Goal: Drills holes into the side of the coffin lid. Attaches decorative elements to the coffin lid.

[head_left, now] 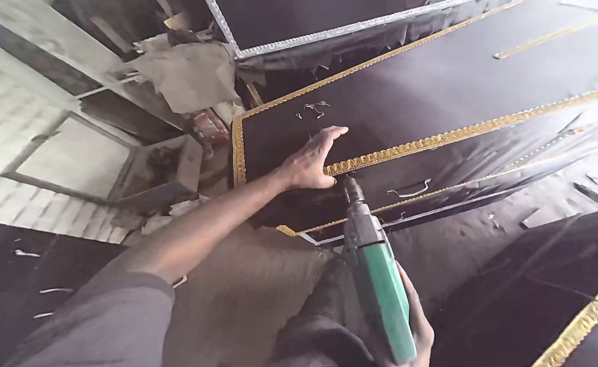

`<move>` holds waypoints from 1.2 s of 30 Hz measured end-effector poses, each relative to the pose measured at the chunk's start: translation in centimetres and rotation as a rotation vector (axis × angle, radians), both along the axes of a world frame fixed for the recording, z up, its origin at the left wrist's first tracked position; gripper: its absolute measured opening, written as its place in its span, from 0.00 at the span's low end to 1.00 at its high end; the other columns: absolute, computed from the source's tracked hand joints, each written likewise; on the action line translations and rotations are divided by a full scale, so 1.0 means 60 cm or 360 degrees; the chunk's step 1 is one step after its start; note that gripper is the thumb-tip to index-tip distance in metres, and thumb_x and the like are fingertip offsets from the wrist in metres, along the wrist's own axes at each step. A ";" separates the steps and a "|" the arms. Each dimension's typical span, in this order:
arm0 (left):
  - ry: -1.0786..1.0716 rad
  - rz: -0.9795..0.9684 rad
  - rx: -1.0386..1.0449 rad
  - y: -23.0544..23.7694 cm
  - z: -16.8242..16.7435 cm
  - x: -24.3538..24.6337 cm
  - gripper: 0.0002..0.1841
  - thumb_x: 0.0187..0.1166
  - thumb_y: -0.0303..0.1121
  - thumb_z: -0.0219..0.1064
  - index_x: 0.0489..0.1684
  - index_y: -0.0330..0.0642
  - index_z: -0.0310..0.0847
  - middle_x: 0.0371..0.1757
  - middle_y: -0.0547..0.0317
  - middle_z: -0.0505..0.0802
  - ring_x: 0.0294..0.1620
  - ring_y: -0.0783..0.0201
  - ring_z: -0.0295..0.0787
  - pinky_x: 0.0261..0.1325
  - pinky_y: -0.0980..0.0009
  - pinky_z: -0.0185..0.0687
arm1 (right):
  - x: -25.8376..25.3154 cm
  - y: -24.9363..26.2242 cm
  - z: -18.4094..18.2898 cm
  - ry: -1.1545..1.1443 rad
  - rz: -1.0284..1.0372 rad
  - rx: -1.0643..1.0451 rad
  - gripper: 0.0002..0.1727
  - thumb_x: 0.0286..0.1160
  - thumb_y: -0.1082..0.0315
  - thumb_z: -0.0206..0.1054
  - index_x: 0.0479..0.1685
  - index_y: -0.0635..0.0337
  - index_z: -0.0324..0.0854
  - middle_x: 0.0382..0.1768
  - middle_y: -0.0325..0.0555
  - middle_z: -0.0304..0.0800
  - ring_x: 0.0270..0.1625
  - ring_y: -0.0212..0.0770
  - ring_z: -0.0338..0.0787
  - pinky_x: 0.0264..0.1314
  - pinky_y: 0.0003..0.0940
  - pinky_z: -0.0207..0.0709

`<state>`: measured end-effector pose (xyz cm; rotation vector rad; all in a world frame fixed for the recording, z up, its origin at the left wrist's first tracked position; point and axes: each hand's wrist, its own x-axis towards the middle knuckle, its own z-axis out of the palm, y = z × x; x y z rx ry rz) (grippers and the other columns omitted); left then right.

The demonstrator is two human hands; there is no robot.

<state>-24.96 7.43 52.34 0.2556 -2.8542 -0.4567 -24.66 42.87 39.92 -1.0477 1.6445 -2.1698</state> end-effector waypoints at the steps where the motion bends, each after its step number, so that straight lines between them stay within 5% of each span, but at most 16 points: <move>1: 0.0017 -0.0003 0.0004 0.000 -0.002 -0.001 0.63 0.43 0.40 0.87 0.92 0.47 0.51 0.90 0.52 0.65 0.92 0.55 0.57 0.91 0.54 0.58 | -0.001 0.000 0.001 0.0011 0.0000 0.0013 0.58 0.50 0.49 0.89 0.84 0.68 0.66 0.74 0.44 0.85 0.70 0.30 0.87 0.74 0.30 0.84; 12: -0.0011 0.0005 0.0028 0.003 0.003 0.002 0.65 0.42 0.35 0.89 0.93 0.46 0.49 0.92 0.50 0.62 0.93 0.53 0.56 0.92 0.52 0.57 | -0.004 -0.010 0.013 0.0073 -0.0040 -0.0007 0.59 0.46 0.51 0.88 0.80 0.80 0.65 0.66 0.54 0.89 0.62 0.33 0.92 0.67 0.30 0.89; 17: 0.0042 0.0011 0.0060 0.009 0.006 0.012 0.64 0.43 0.39 0.89 0.92 0.48 0.52 0.91 0.51 0.64 0.91 0.56 0.59 0.90 0.55 0.61 | 0.000 0.029 -0.003 0.0112 -0.0049 -0.0017 0.58 0.45 0.52 0.89 0.81 0.73 0.68 0.65 0.49 0.91 0.61 0.33 0.93 0.65 0.32 0.90; 23: -0.0004 0.0005 0.0048 0.008 0.004 0.006 0.61 0.47 0.41 0.86 0.92 0.47 0.52 0.92 0.52 0.63 0.94 0.55 0.53 0.92 0.53 0.55 | 0.014 0.107 0.008 0.0137 -0.0085 -0.0005 0.58 0.49 0.49 0.89 0.86 0.65 0.65 0.75 0.43 0.84 0.72 0.29 0.85 0.77 0.32 0.81; 26: 0.0020 -0.0023 0.0006 0.005 0.002 0.006 0.60 0.46 0.44 0.86 0.91 0.46 0.54 0.92 0.54 0.64 0.95 0.55 0.49 0.94 0.53 0.50 | -0.028 0.104 0.048 0.0388 -0.0179 0.0067 0.59 0.53 0.43 0.85 0.89 0.58 0.63 0.80 0.35 0.79 0.76 0.25 0.81 0.81 0.30 0.77; 28: 0.0018 -0.0038 -0.0048 0.002 0.001 0.005 0.59 0.47 0.45 0.85 0.90 0.46 0.57 0.91 0.53 0.67 0.95 0.52 0.49 0.94 0.51 0.49 | -0.075 0.084 0.078 0.0690 -0.0305 0.0165 0.59 0.53 0.43 0.85 0.90 0.57 0.62 0.81 0.40 0.78 0.78 0.27 0.80 0.83 0.30 0.75; 30: 0.0033 -0.0071 -0.0057 0.001 0.000 0.005 0.56 0.49 0.48 0.85 0.89 0.50 0.62 0.90 0.51 0.67 0.95 0.49 0.48 0.93 0.47 0.50 | -0.137 0.046 0.114 0.1088 -0.0504 0.0372 0.58 0.53 0.41 0.82 0.88 0.62 0.64 0.74 0.55 0.83 0.71 0.37 0.86 0.73 0.36 0.82; 33: 0.0102 -0.0154 0.0113 -0.004 -0.003 0.016 0.52 0.55 0.60 0.83 0.86 0.51 0.68 0.91 0.46 0.66 0.95 0.46 0.48 0.92 0.46 0.52 | -0.231 -0.044 0.176 0.1620 -0.0799 0.0775 0.52 0.52 0.36 0.68 0.80 0.60 0.76 0.52 0.67 0.92 0.41 0.59 0.93 0.32 0.56 0.83; 36: 0.0264 -0.0311 0.0265 -0.023 0.010 0.036 0.43 0.65 0.61 0.77 0.79 0.44 0.75 0.84 0.43 0.75 0.88 0.48 0.64 0.88 0.49 0.62 | -0.325 -0.159 0.231 0.1891 -0.0734 0.1086 0.47 0.50 0.45 0.71 0.84 0.44 0.74 0.50 0.72 0.88 0.35 0.72 0.90 0.26 0.69 0.76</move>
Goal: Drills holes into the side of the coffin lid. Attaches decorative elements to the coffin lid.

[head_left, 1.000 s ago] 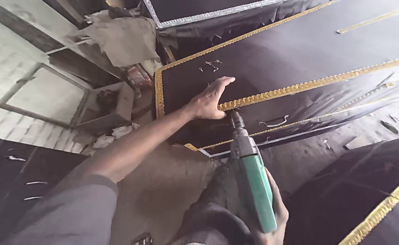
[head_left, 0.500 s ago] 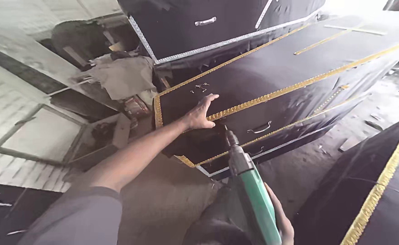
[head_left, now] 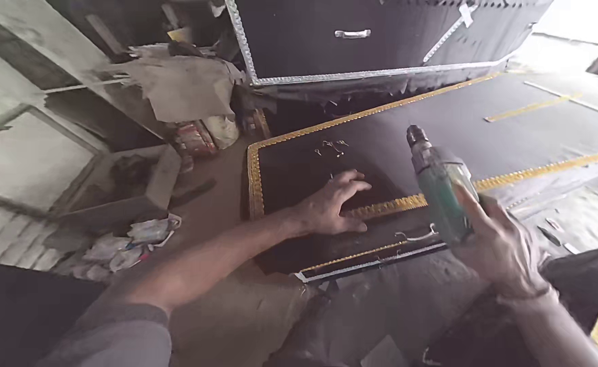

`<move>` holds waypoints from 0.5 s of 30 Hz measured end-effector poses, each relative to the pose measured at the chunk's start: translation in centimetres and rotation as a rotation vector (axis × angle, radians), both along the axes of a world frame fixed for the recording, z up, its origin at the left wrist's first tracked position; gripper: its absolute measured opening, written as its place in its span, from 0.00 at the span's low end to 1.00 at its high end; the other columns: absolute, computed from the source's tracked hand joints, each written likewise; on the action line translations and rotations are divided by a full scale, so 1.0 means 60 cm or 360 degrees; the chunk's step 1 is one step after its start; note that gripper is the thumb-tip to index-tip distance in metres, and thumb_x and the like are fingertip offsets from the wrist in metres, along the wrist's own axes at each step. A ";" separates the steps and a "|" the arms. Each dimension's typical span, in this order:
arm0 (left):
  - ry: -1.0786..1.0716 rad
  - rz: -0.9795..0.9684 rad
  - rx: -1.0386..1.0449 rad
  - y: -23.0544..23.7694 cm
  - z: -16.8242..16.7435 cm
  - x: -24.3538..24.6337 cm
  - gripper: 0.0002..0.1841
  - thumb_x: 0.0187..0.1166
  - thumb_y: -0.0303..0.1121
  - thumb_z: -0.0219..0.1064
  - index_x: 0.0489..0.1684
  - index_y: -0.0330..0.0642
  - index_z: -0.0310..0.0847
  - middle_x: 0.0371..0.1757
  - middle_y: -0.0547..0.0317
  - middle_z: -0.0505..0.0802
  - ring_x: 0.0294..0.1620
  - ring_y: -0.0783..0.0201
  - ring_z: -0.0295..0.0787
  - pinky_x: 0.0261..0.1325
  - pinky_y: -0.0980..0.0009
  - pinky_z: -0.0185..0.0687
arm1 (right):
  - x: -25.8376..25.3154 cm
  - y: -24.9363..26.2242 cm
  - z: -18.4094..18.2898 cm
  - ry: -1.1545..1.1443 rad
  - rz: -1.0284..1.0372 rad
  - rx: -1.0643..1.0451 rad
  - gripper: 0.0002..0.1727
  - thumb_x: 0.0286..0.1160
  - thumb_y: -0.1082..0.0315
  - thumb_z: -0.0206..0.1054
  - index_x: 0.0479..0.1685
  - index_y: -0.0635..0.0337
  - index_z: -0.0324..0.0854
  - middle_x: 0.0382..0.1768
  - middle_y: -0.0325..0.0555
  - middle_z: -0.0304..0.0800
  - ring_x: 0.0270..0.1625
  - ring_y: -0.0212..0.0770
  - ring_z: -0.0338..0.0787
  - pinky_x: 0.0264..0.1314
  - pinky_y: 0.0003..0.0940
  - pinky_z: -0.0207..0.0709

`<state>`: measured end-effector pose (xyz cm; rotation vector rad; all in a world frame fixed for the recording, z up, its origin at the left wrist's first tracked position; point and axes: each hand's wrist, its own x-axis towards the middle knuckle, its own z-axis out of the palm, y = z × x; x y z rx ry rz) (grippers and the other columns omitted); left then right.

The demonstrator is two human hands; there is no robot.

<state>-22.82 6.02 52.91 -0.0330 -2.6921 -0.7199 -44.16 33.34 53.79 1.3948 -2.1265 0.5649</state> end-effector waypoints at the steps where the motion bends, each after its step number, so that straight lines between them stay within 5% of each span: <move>1: -0.0012 -0.0050 -0.0057 -0.015 0.008 0.010 0.37 0.72 0.58 0.74 0.77 0.44 0.77 0.82 0.45 0.77 0.86 0.50 0.68 0.87 0.52 0.63 | -0.032 -0.039 0.011 0.0070 0.0018 0.0108 0.49 0.49 0.47 0.73 0.86 0.42 0.72 0.50 0.74 0.87 0.36 0.74 0.89 0.28 0.71 0.76; 4: 0.0020 0.0007 -0.0348 -0.089 0.028 0.042 0.16 0.86 0.42 0.62 0.60 0.45 0.89 0.65 0.53 0.91 0.71 0.56 0.84 0.78 0.56 0.74 | -0.110 -0.142 0.030 0.0218 0.0064 0.0358 0.49 0.52 0.51 0.74 0.88 0.39 0.69 0.47 0.76 0.84 0.36 0.76 0.87 0.30 0.71 0.75; 8: 0.0022 0.0450 -0.0219 -0.226 0.038 0.063 0.11 0.84 0.34 0.64 0.53 0.43 0.91 0.48 0.56 0.95 0.50 0.62 0.93 0.59 0.59 0.89 | -0.160 -0.201 0.033 0.0089 -0.0062 0.0511 0.50 0.52 0.49 0.75 0.89 0.35 0.66 0.48 0.76 0.84 0.36 0.77 0.86 0.29 0.73 0.73; 11: -0.0087 0.0538 -0.0195 -0.283 0.038 0.060 0.11 0.82 0.36 0.69 0.56 0.44 0.90 0.49 0.56 0.93 0.46 0.63 0.91 0.56 0.60 0.89 | -0.160 -0.209 0.026 -0.0071 -0.0033 0.0572 0.53 0.50 0.53 0.79 0.90 0.37 0.64 0.54 0.76 0.83 0.42 0.78 0.87 0.33 0.74 0.75; 15: 0.0081 0.0166 -0.0388 -0.300 0.017 -0.009 0.18 0.85 0.43 0.61 0.63 0.48 0.90 0.60 0.50 0.91 0.53 0.53 0.92 0.55 0.52 0.90 | -0.155 -0.172 0.050 -0.0474 -0.0178 0.0741 0.65 0.47 0.57 0.88 0.94 0.21 0.51 0.71 0.63 0.79 0.63 0.67 0.85 0.58 0.70 0.79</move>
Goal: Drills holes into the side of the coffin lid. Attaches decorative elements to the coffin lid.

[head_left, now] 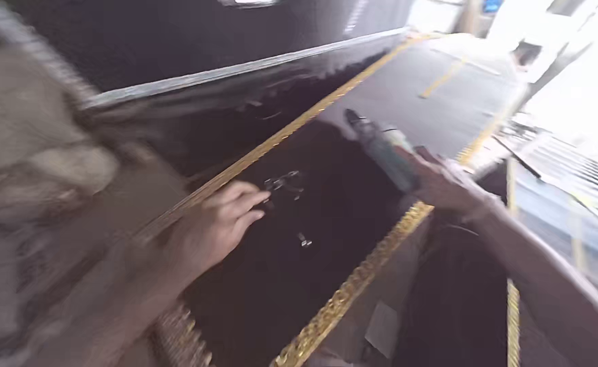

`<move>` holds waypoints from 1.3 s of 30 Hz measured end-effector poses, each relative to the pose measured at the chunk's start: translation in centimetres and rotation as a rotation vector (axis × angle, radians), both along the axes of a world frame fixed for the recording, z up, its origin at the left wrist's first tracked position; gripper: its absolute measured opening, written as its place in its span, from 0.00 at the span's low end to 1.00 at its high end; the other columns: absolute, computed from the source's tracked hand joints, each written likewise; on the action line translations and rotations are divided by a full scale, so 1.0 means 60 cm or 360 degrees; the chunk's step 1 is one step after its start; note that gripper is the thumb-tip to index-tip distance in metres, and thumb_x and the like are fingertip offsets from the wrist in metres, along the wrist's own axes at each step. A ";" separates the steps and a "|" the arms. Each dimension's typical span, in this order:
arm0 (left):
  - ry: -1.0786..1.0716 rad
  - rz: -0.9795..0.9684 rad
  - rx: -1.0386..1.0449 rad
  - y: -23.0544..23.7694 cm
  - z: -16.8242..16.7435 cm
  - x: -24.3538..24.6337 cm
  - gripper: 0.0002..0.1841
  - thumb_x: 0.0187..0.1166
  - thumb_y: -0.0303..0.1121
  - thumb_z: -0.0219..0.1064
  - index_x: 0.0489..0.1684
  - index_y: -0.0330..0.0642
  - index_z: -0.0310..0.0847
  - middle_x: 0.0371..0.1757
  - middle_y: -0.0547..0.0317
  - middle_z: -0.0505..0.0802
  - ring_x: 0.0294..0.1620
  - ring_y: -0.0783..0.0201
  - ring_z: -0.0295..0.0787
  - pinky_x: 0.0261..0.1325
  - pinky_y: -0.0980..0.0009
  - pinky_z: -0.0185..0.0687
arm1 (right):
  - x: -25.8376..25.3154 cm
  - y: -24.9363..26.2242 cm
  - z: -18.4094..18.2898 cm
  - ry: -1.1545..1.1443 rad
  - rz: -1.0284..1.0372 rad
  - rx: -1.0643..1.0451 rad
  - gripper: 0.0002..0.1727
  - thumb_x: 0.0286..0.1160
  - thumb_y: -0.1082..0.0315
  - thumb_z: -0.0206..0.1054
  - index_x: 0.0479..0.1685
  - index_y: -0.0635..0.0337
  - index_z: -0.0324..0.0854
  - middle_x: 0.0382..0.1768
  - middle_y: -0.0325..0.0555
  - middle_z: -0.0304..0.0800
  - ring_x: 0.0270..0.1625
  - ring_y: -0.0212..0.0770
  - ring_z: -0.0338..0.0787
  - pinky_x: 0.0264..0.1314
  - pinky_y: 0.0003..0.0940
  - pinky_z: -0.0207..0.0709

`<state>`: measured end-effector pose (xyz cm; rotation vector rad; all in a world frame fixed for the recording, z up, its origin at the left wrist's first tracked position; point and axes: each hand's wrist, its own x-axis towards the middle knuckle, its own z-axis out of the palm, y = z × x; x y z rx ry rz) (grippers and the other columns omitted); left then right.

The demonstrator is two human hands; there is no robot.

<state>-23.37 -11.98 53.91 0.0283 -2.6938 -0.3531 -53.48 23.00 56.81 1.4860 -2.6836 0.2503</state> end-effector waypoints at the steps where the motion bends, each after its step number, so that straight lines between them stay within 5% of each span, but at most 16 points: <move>1: 0.0001 -0.0028 -0.0031 -0.002 -0.008 -0.010 0.18 0.85 0.44 0.59 0.61 0.50 0.92 0.60 0.50 0.92 0.54 0.51 0.93 0.54 0.49 0.89 | 0.003 0.004 0.003 -0.0063 0.0003 -0.0007 0.64 0.49 0.61 0.87 0.94 0.21 0.50 0.72 0.62 0.78 0.65 0.66 0.84 0.61 0.69 0.78; 7: -0.0050 0.0078 -0.0197 0.007 -0.011 -0.019 0.14 0.83 0.37 0.59 0.42 0.45 0.93 0.48 0.49 0.93 0.48 0.46 0.93 0.45 0.43 0.88 | 0.013 0.018 -0.023 0.0121 0.0093 -0.0156 0.55 0.58 0.68 0.77 0.93 0.25 0.57 0.70 0.58 0.81 0.69 0.62 0.82 0.71 0.64 0.71; 16: -0.0513 0.0695 -0.0375 0.092 0.011 -0.023 0.16 0.90 0.31 0.53 0.59 0.26 0.79 0.64 0.23 0.83 0.62 0.24 0.84 0.59 0.29 0.79 | 0.071 0.065 -0.088 0.0406 -0.0279 -0.0538 0.43 0.70 0.63 0.73 0.91 0.38 0.64 0.86 0.66 0.64 0.90 0.68 0.60 0.84 0.70 0.58; 21: -0.0561 0.0944 -0.0256 0.125 0.023 -0.008 0.20 0.92 0.34 0.48 0.66 0.26 0.75 0.63 0.21 0.84 0.66 0.23 0.83 0.63 0.27 0.76 | 0.180 0.114 -0.171 0.0399 -0.0389 -0.1102 0.26 0.78 0.59 0.65 0.78 0.49 0.80 0.79 0.60 0.77 0.84 0.61 0.71 0.81 0.60 0.69; 29: -0.0236 0.0926 0.0128 0.222 0.073 0.056 0.13 0.91 0.34 0.57 0.58 0.39 0.85 0.55 0.42 0.92 0.57 0.44 0.90 0.64 0.40 0.82 | 0.302 0.174 -0.276 -0.0040 -0.0243 -0.1303 0.20 0.79 0.61 0.64 0.65 0.59 0.87 0.66 0.62 0.86 0.70 0.61 0.84 0.72 0.57 0.76; 35: -0.0606 0.0985 0.0043 0.211 0.055 0.067 0.09 0.85 0.36 0.65 0.54 0.48 0.90 0.52 0.50 0.94 0.58 0.47 0.91 0.62 0.38 0.83 | 0.315 0.165 -0.276 -0.0004 -0.0058 -0.1284 0.16 0.79 0.65 0.62 0.55 0.59 0.91 0.54 0.54 0.94 0.57 0.53 0.92 0.60 0.49 0.85; 39: -0.0383 0.0822 0.0076 0.165 0.051 0.028 0.11 0.86 0.39 0.64 0.51 0.46 0.91 0.51 0.52 0.94 0.56 0.51 0.91 0.64 0.44 0.83 | 0.314 0.160 -0.262 0.0088 0.0003 -0.1317 0.16 0.81 0.63 0.58 0.47 0.57 0.94 0.44 0.49 0.96 0.48 0.47 0.95 0.51 0.44 0.88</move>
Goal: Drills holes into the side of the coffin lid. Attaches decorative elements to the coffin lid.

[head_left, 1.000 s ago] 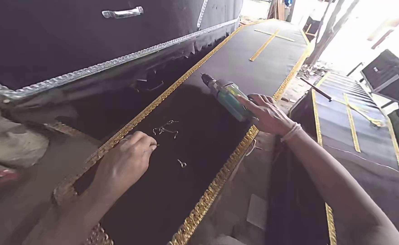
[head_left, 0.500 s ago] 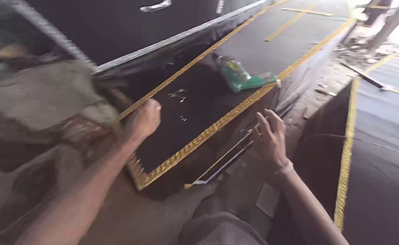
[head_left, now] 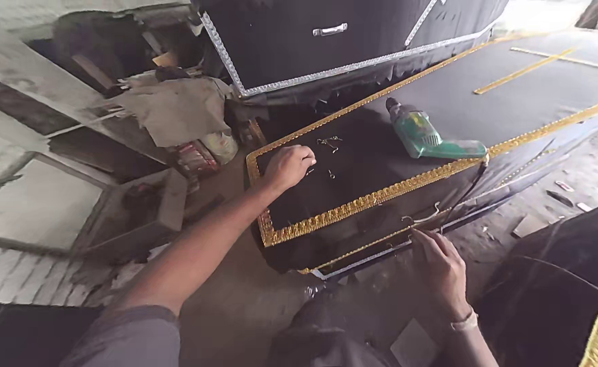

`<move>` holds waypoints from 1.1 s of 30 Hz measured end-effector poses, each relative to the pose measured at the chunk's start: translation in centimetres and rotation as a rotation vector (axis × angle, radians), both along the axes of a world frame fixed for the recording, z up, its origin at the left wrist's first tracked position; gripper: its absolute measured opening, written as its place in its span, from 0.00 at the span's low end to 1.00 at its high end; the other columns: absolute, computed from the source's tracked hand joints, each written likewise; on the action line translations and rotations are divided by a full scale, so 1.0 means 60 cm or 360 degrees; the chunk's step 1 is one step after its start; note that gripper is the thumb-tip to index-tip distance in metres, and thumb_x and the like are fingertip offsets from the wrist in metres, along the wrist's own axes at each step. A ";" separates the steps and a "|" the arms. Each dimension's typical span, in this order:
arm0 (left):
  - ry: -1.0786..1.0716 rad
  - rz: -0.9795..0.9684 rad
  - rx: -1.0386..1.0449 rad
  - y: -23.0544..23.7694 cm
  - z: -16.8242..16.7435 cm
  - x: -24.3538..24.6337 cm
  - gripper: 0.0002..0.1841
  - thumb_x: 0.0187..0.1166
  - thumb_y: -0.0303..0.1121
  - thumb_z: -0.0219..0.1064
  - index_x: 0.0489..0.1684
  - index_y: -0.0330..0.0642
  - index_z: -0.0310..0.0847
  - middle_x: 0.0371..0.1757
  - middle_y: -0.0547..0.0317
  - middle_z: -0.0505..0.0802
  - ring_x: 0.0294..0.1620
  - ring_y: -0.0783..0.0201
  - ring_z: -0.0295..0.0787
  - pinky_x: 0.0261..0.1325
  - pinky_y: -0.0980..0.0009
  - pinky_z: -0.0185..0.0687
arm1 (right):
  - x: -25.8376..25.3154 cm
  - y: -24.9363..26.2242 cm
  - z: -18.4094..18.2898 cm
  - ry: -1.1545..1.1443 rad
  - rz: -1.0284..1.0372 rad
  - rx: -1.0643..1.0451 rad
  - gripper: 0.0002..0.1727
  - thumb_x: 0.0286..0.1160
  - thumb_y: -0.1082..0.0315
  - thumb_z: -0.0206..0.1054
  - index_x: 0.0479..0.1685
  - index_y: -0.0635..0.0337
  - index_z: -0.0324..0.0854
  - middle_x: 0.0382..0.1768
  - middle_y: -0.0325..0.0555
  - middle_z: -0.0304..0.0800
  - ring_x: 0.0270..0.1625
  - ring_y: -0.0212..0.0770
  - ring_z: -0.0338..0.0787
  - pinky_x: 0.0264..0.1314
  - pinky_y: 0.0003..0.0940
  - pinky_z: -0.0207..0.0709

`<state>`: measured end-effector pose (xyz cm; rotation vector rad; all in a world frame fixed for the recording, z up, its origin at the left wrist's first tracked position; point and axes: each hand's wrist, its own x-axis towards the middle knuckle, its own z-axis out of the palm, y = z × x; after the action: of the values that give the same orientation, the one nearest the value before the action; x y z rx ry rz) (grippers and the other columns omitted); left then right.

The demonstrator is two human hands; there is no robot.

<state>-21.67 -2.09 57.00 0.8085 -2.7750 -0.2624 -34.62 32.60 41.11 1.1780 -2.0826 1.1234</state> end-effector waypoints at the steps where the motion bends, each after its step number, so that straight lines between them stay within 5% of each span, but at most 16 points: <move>1: 0.0072 -0.0095 -0.0053 -0.016 -0.002 -0.018 0.10 0.86 0.35 0.64 0.52 0.44 0.91 0.51 0.50 0.94 0.56 0.50 0.91 0.64 0.44 0.83 | 0.003 -0.003 0.000 0.0007 -0.0002 -0.0003 0.17 0.81 0.63 0.58 0.46 0.57 0.94 0.42 0.48 0.96 0.46 0.46 0.95 0.49 0.43 0.88; 7: -0.0147 -0.0769 -0.0468 -0.122 -0.006 -0.139 0.12 0.83 0.29 0.66 0.56 0.49 0.93 0.61 0.51 0.90 0.68 0.48 0.83 0.74 0.50 0.78 | 0.020 -0.047 0.000 0.0012 0.0056 -0.0023 0.15 0.80 0.65 0.60 0.44 0.56 0.95 0.37 0.44 0.96 0.41 0.40 0.94 0.44 0.37 0.89; 12: -0.0153 -0.1123 -0.0615 -0.143 -0.009 -0.161 0.09 0.82 0.28 0.64 0.42 0.43 0.93 0.55 0.50 0.91 0.62 0.48 0.85 0.70 0.51 0.79 | 0.038 -0.062 -0.025 0.0032 0.0128 0.0084 0.17 0.81 0.63 0.57 0.47 0.52 0.95 0.37 0.42 0.96 0.38 0.39 0.94 0.41 0.38 0.88; 15: -0.0045 -0.1160 -0.0591 -0.135 -0.004 -0.150 0.09 0.81 0.30 0.61 0.42 0.38 0.88 0.53 0.46 0.90 0.62 0.43 0.85 0.70 0.46 0.77 | 0.045 -0.062 -0.029 0.0044 0.0143 0.0105 0.16 0.82 0.64 0.58 0.48 0.52 0.94 0.34 0.43 0.94 0.35 0.39 0.92 0.37 0.37 0.85; 19: 0.0455 -0.1206 -0.0205 -0.053 0.026 -0.099 0.09 0.72 0.34 0.62 0.36 0.41 0.86 0.43 0.54 0.91 0.50 0.58 0.88 0.55 0.59 0.84 | 0.059 -0.061 0.006 0.0018 0.0127 -0.0021 0.13 0.82 0.65 0.61 0.49 0.55 0.93 0.33 0.44 0.93 0.36 0.39 0.91 0.39 0.36 0.85; 22: 0.0451 -0.1369 0.0015 0.043 0.041 -0.041 0.08 0.72 0.35 0.62 0.35 0.45 0.89 0.35 0.65 0.92 0.36 0.73 0.88 0.39 0.71 0.87 | 0.082 -0.067 0.045 -0.0145 0.0134 -0.0276 0.12 0.80 0.67 0.64 0.48 0.60 0.93 0.41 0.47 0.95 0.43 0.35 0.93 0.46 0.30 0.88; 25: 0.0201 -0.1609 0.0067 0.129 0.026 0.019 0.12 0.84 0.35 0.60 0.45 0.44 0.91 0.39 0.57 0.94 0.40 0.62 0.92 0.43 0.61 0.89 | 0.126 -0.055 0.090 -0.0631 0.0543 -0.0564 0.22 0.86 0.58 0.65 0.66 0.68 0.83 0.56 0.53 0.91 0.51 0.41 0.95 0.51 0.37 0.94; 27: 0.0081 -0.1724 0.0080 0.173 0.003 0.054 0.12 0.84 0.33 0.58 0.42 0.42 0.89 0.37 0.53 0.92 0.38 0.55 0.91 0.39 0.57 0.88 | 0.164 -0.043 0.105 -0.0832 0.0718 -0.0597 0.29 0.86 0.51 0.65 0.72 0.66 0.78 0.60 0.52 0.91 0.52 0.42 0.96 0.53 0.40 0.95; 31: -0.0018 -0.1732 0.0259 0.223 -0.041 0.104 0.08 0.81 0.28 0.60 0.37 0.41 0.87 0.38 0.53 0.90 0.39 0.58 0.90 0.40 0.64 0.87 | 0.224 -0.029 0.086 -0.0789 0.0511 -0.0468 0.11 0.76 0.67 0.74 0.51 0.64 0.92 0.45 0.43 0.95 0.46 0.28 0.94 0.49 0.20 0.90; 33: 0.0012 -0.1679 0.0339 0.233 -0.058 0.120 0.08 0.82 0.27 0.61 0.41 0.40 0.87 0.41 0.53 0.91 0.42 0.60 0.91 0.44 0.67 0.90 | 0.233 -0.018 0.079 -0.0911 0.0528 -0.0462 0.09 0.73 0.70 0.75 0.48 0.64 0.92 0.43 0.42 0.96 0.43 0.28 0.94 0.46 0.22 0.92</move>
<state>-14.49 11.87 53.51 -0.7010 -2.9072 -0.7208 -20.65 31.49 45.84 1.1776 -2.0422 2.0416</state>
